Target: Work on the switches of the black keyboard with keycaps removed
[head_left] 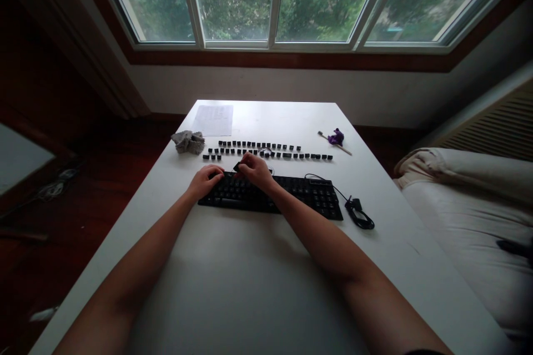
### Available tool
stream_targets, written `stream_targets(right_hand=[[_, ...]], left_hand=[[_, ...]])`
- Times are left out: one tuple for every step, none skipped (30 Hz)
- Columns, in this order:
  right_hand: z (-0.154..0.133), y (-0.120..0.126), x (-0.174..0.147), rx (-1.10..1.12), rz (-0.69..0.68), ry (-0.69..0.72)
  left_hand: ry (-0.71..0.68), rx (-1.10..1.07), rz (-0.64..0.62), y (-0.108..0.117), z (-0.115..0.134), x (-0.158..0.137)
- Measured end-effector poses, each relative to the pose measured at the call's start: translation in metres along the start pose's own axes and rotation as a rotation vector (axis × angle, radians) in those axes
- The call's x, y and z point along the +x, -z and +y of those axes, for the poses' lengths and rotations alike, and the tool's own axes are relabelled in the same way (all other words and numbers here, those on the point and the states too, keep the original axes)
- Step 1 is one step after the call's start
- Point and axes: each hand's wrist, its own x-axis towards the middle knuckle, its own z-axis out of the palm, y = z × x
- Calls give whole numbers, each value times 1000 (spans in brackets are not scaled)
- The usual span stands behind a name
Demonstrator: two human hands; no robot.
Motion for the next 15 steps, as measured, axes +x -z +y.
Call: stream_targets(right_hand=[[-1,2,1,14,0,4],[-1,4,2,25,-2,10],[-2,5,2,32,-6,19],[-3,6,1,38,-9,29],[-4,6,1,45,-10,38],[-5,6,1,52,-10,46],[-6,5,1,59,-8,53],[-7,4,0,65,-9,57],[-7,4,0,70,-12,61],[-8,3,0,73,-15,66],[-9,2,0,74,-17,73],[-10,1,-1,74,-23,81],[-10,1,-1,72,-30,90],[-11,0,-2,67,-39,98],[-12,0,-3,57,-51,102]], left_hand=[[-5,0,1,1,2,0],[-13,2,3,2,4,0],[-23,7,3,4,7,-1],[-35,13,2,6,10,-1],[-48,20,-1,8,14,-1],[-60,27,-6,10,18,-2],[-71,29,-7,11,22,-2],[-78,25,-10,12,26,-3],[-81,14,-16,12,30,-3],[-78,-1,-21,11,34,-3],[-70,-13,-24,10,37,-3],[-60,-22,-26,9,39,-3],[-50,-27,-26,7,40,-3],[-42,-30,-28,6,41,-3],[-37,-35,-32,5,41,-3]])
